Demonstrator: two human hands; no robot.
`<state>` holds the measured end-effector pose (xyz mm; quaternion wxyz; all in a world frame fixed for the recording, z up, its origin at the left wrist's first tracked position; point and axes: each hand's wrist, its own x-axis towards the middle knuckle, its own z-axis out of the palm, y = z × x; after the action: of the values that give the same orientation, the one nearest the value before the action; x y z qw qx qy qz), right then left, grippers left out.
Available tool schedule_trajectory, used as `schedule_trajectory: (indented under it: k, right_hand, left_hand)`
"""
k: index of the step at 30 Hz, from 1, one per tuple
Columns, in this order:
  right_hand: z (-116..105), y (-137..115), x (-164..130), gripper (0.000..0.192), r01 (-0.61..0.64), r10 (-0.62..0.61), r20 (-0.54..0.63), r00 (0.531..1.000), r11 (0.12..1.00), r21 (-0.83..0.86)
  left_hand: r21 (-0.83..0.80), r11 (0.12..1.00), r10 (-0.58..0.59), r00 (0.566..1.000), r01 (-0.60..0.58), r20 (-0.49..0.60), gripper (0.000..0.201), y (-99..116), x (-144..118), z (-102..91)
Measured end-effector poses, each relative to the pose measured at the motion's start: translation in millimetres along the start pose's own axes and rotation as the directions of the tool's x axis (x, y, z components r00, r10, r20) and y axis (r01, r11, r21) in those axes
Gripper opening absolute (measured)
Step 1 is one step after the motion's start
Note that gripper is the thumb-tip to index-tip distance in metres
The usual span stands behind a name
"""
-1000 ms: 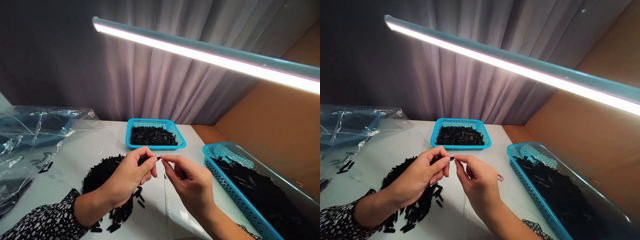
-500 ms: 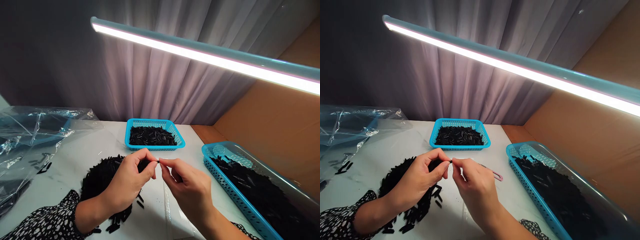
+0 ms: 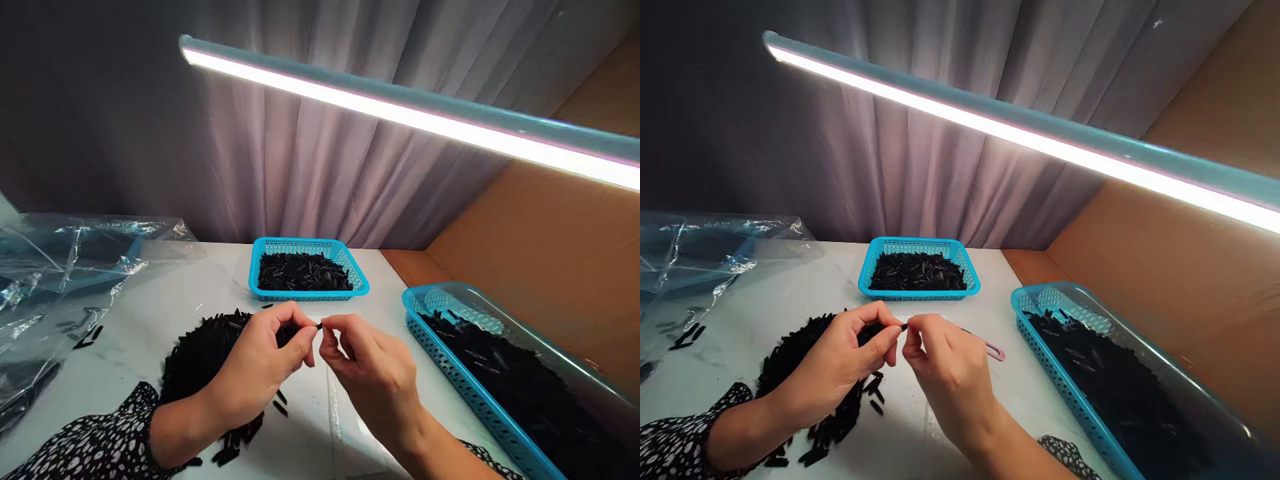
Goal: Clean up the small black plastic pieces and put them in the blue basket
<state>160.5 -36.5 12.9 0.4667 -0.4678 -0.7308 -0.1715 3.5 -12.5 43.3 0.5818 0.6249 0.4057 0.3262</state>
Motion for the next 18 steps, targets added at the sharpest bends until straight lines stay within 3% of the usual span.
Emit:
schedule_trajectory:
  k: [3,9,13,18]
  right_hand:
    - [0,6,4,0.018,-0.057,0.056,-0.036,0.998,0.998,-0.024]
    - [-6,19,13,0.021,-0.295,0.277,0.152,0.949,0.950,0.105]
    - [-8,24,14,0.013,-0.341,0.299,0.246,0.922,0.928,0.149]
    - [-12,23,16,0.025,-0.340,0.247,0.347,0.905,0.910,0.239]
  left_hand:
    - [-0.107,0.994,-0.030,1.000,0.031,0.010,0.024,3,-2,0.4]
    - [-0.300,0.950,-0.074,0.997,0.082,0.038,0.023,6,-2,0.6]
    - [-0.282,0.956,-0.074,0.997,0.077,0.023,0.026,8,-1,-0.2]
    - [-0.274,0.960,-0.053,0.998,0.056,0.019,0.026,10,-2,-1.3]
